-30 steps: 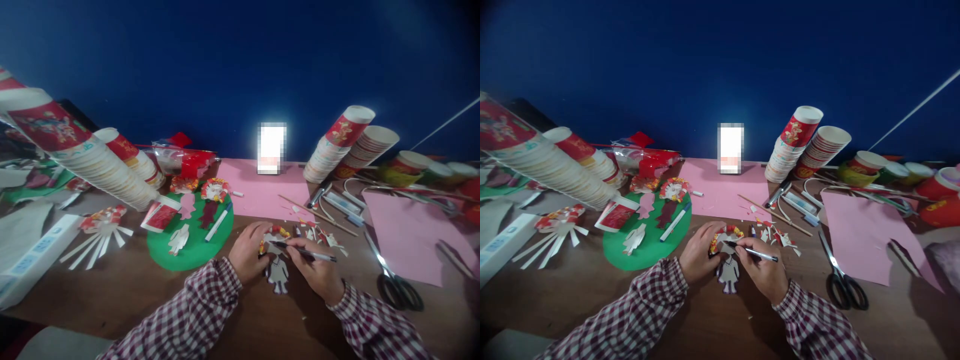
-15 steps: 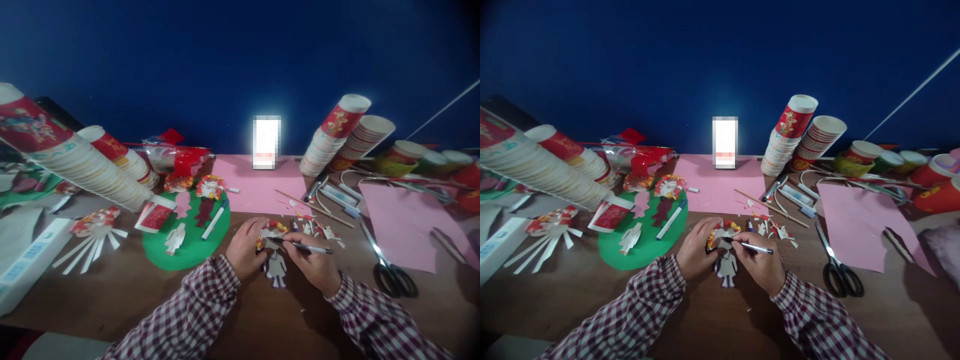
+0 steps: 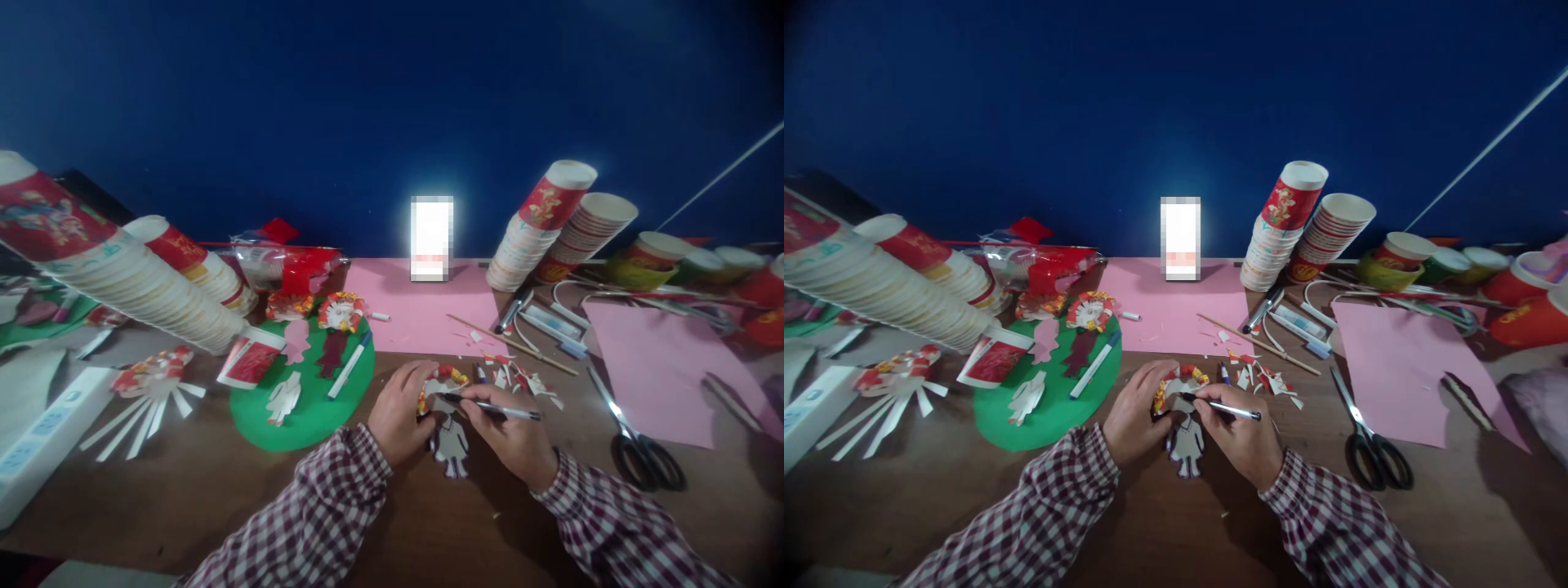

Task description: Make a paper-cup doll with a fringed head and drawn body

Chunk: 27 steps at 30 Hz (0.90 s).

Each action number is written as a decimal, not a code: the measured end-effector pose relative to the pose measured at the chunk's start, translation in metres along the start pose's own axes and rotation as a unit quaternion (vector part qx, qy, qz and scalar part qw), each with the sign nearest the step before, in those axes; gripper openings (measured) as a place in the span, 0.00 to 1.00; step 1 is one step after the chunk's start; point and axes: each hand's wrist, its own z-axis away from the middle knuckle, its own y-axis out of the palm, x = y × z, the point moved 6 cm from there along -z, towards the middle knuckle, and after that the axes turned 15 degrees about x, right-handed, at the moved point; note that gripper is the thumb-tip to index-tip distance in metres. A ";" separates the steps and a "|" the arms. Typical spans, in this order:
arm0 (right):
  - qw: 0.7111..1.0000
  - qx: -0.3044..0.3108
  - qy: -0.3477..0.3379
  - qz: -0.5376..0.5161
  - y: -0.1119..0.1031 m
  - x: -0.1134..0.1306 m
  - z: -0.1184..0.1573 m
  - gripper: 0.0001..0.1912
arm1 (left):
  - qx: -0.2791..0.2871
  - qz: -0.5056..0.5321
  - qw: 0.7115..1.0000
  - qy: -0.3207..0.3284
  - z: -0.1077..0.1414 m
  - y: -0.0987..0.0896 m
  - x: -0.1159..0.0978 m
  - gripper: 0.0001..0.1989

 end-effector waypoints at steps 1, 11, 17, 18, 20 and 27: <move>1.000 0.000 -0.001 0.000 0.000 0.000 0.000 0.06 | 0.000 0.000 1.000 -0.002 0.000 0.000 0.000 0.33; 1.000 -0.002 -0.005 0.007 0.001 -0.001 -0.001 0.06 | 0.000 0.004 1.000 -0.002 0.000 0.000 0.000 0.33; 1.000 0.002 0.002 0.013 0.001 -0.001 -0.001 0.07 | -0.005 0.004 1.000 0.003 0.000 0.000 0.000 0.32; 1.000 0.003 0.002 0.013 0.001 0.000 0.000 0.07 | -0.005 0.005 1.000 0.003 0.000 0.000 0.000 0.32; 1.000 0.006 0.001 0.015 0.000 0.000 0.000 0.07 | -0.005 0.005 1.000 0.002 0.001 0.000 0.000 0.32; 1.000 0.003 0.004 0.014 0.001 -0.001 0.001 0.06 | 0.001 0.004 1.000 0.001 0.000 0.000 0.000 0.32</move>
